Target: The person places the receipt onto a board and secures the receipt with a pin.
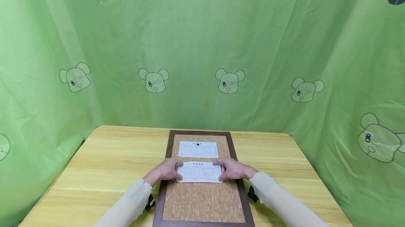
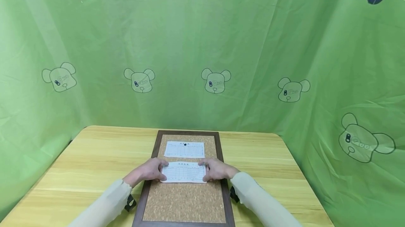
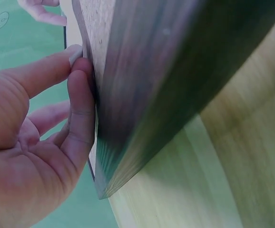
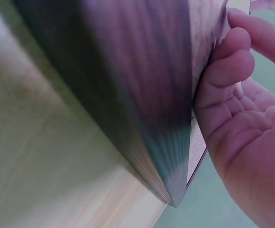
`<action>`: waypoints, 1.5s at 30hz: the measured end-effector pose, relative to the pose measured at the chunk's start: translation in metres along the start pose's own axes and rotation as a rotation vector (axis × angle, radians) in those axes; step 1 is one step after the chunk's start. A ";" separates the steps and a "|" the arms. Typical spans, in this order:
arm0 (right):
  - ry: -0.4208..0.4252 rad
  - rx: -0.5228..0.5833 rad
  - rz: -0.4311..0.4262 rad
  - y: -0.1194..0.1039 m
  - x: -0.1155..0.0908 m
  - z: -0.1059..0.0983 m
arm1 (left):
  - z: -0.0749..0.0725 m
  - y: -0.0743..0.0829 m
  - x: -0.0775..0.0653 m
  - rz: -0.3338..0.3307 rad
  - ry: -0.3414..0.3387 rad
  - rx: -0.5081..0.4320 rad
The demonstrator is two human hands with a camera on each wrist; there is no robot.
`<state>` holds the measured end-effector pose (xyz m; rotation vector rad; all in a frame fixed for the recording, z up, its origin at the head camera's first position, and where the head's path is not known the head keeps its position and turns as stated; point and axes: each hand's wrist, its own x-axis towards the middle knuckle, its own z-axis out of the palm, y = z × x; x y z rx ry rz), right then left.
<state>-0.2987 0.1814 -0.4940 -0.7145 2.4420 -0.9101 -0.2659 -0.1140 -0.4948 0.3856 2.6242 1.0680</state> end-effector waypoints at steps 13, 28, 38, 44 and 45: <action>-0.010 0.045 -0.008 0.000 -0.003 -0.001 | 0.001 0.000 0.002 0.009 0.006 0.021; 0.032 0.176 0.021 0.002 0.001 0.000 | -0.002 0.003 0.002 0.019 -0.017 0.085; 0.031 0.110 -0.017 -0.002 0.001 0.000 | 0.000 0.003 0.002 0.016 -0.007 0.089; 0.047 0.041 -0.002 -0.002 0.002 0.002 | -0.001 0.005 0.003 0.008 0.022 0.162; 0.049 0.030 0.005 -0.002 0.002 0.002 | -0.001 0.005 0.003 0.008 0.025 0.172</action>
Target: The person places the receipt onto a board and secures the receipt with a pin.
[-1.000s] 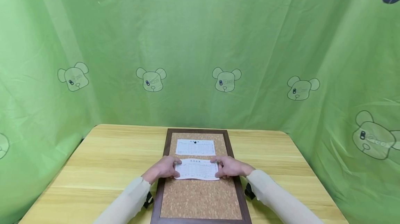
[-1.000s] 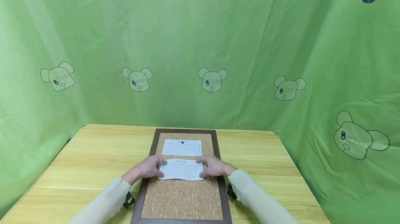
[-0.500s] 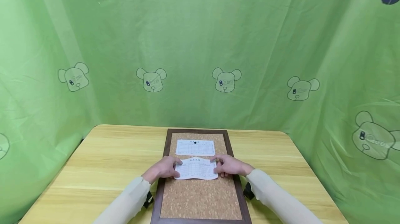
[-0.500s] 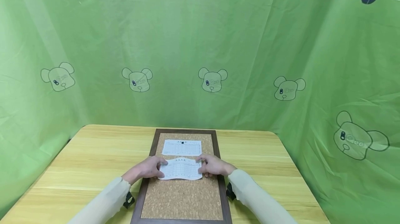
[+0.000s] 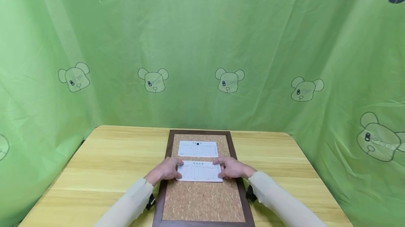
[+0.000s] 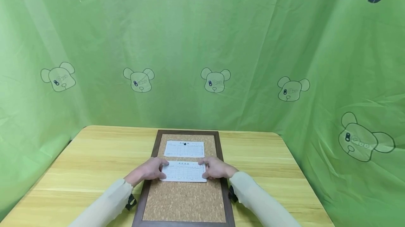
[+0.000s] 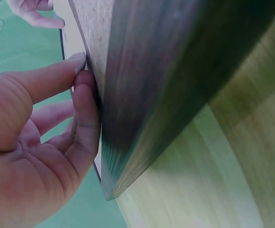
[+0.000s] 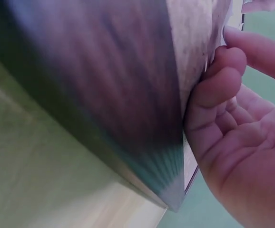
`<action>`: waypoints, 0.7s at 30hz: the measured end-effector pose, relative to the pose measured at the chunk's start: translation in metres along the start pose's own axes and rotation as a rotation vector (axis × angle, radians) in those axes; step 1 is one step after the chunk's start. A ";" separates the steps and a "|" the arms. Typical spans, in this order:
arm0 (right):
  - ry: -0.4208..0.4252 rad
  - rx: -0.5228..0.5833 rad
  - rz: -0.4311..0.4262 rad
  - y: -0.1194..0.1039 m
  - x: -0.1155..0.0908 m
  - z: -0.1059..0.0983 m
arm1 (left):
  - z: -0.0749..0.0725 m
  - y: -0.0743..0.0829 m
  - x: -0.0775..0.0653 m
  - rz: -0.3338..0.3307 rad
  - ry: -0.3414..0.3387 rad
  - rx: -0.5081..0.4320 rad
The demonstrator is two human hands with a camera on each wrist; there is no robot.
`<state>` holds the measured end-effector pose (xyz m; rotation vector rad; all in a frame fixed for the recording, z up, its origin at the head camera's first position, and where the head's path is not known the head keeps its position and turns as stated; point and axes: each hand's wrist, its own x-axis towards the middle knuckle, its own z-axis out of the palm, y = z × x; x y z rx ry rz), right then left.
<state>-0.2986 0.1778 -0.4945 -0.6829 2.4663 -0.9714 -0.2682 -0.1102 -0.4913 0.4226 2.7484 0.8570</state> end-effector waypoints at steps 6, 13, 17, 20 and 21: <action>0.006 -0.032 0.023 -0.001 -0.001 -0.001 | -0.001 0.002 -0.001 0.005 0.009 0.047; 0.009 -0.063 0.037 -0.002 -0.001 -0.001 | -0.003 0.002 -0.003 0.024 0.025 0.123; 0.011 -0.102 0.018 -0.002 0.001 -0.001 | -0.003 0.000 -0.004 0.056 0.048 0.216; 0.019 -0.158 -0.021 -0.002 0.003 0.000 | -0.002 -0.001 -0.005 0.073 0.068 0.251; 0.018 -0.174 -0.029 -0.002 0.003 0.000 | -0.001 -0.001 -0.005 0.078 0.074 0.261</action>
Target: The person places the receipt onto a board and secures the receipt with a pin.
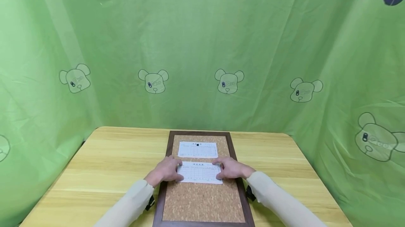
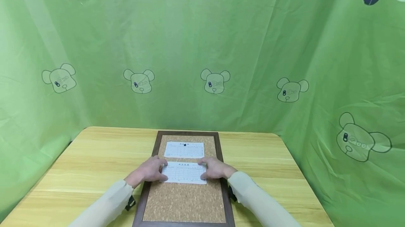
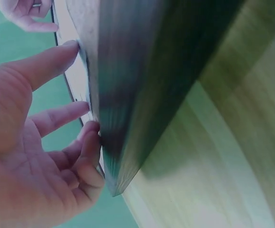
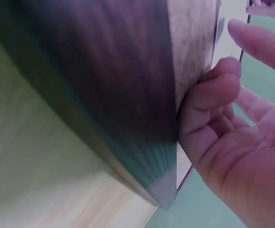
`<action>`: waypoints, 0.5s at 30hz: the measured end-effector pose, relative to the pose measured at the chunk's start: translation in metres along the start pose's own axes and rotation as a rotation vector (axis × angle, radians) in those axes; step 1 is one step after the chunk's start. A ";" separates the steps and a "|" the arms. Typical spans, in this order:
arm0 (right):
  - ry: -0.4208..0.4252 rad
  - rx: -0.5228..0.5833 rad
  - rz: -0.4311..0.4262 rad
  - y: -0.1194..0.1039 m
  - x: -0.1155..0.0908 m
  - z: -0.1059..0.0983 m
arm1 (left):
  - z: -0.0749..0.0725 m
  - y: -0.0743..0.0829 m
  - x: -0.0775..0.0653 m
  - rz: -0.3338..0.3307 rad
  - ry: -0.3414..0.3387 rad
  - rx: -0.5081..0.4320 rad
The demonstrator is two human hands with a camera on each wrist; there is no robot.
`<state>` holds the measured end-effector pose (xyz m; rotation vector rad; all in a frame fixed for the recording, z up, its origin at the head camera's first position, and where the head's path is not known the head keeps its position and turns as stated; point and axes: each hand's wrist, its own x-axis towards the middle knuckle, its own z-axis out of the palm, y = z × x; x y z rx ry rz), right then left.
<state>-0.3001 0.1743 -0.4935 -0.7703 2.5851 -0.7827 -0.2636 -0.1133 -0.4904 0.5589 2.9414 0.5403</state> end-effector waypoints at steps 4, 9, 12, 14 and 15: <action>-0.010 -0.031 -0.015 -0.001 0.000 0.002 | 0.004 -0.002 0.000 0.021 0.013 0.029; -0.016 -0.055 0.001 -0.004 -0.001 0.003 | 0.003 -0.005 -0.001 0.019 -0.016 0.024; -0.012 -0.067 0.015 -0.004 -0.002 0.003 | 0.001 -0.005 -0.002 0.000 -0.046 -0.010; -0.010 -0.080 0.023 -0.005 -0.002 0.003 | -0.001 -0.006 -0.003 -0.007 -0.059 -0.032; -0.010 -0.086 0.024 -0.004 -0.002 0.003 | -0.002 -0.006 -0.003 -0.006 -0.064 -0.040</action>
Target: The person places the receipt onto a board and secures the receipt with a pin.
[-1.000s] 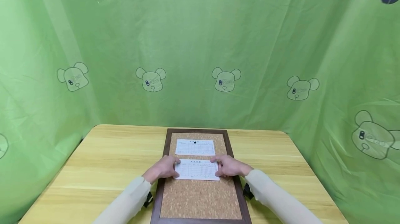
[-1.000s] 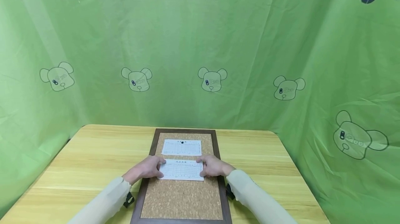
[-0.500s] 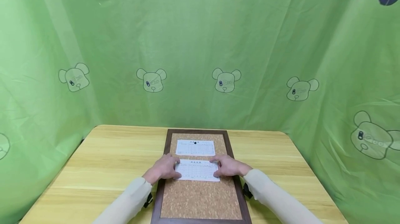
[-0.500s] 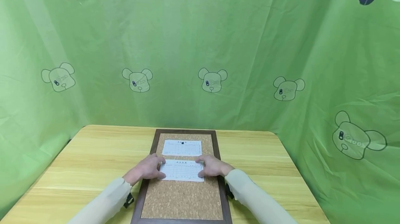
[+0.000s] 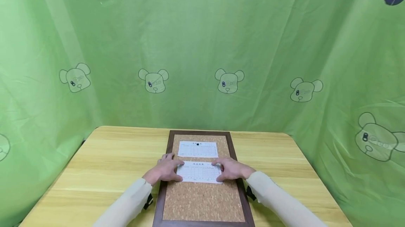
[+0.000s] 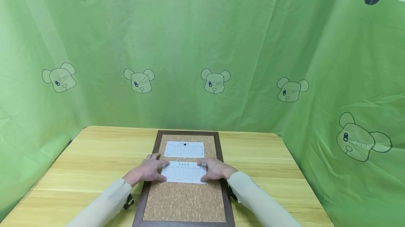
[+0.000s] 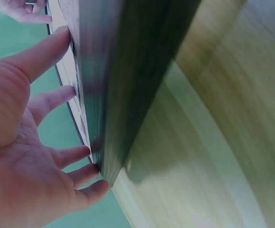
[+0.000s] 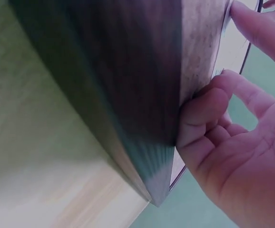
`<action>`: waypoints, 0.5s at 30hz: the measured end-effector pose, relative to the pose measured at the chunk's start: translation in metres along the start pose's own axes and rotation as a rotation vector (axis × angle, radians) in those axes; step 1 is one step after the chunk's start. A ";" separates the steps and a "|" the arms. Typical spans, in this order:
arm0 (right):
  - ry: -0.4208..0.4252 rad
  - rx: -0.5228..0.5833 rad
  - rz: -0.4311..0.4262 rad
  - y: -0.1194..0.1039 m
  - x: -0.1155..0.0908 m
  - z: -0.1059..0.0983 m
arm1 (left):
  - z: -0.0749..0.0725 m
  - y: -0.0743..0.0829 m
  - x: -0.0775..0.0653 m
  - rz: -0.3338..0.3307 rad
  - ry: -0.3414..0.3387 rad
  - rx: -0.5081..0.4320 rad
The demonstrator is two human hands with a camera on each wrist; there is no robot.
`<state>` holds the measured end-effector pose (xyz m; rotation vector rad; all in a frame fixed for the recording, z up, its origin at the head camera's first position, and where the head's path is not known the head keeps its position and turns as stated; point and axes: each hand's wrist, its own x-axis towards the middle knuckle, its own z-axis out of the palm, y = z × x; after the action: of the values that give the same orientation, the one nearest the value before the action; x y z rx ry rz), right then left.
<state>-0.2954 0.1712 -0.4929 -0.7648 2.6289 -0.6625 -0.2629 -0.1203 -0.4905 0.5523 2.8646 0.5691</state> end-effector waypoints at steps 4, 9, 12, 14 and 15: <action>-0.005 -0.027 -0.012 0.000 -0.001 -0.002 | -0.001 -0.003 -0.002 0.015 -0.004 -0.018; -0.006 -0.064 -0.020 0.001 -0.003 -0.005 | 0.001 -0.010 -0.002 0.022 0.000 -0.013; 0.001 -0.088 -0.028 0.002 -0.004 -0.006 | 0.001 -0.011 -0.002 0.023 0.000 -0.014; 0.004 -0.102 -0.033 0.004 -0.005 -0.006 | 0.001 -0.012 -0.002 0.021 -0.003 -0.009; 0.005 -0.101 -0.035 0.004 -0.005 -0.006 | 0.001 -0.013 -0.002 0.022 -0.005 -0.004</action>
<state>-0.2951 0.1793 -0.4893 -0.8411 2.6766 -0.5449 -0.2648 -0.1319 -0.4959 0.5836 2.8556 0.5766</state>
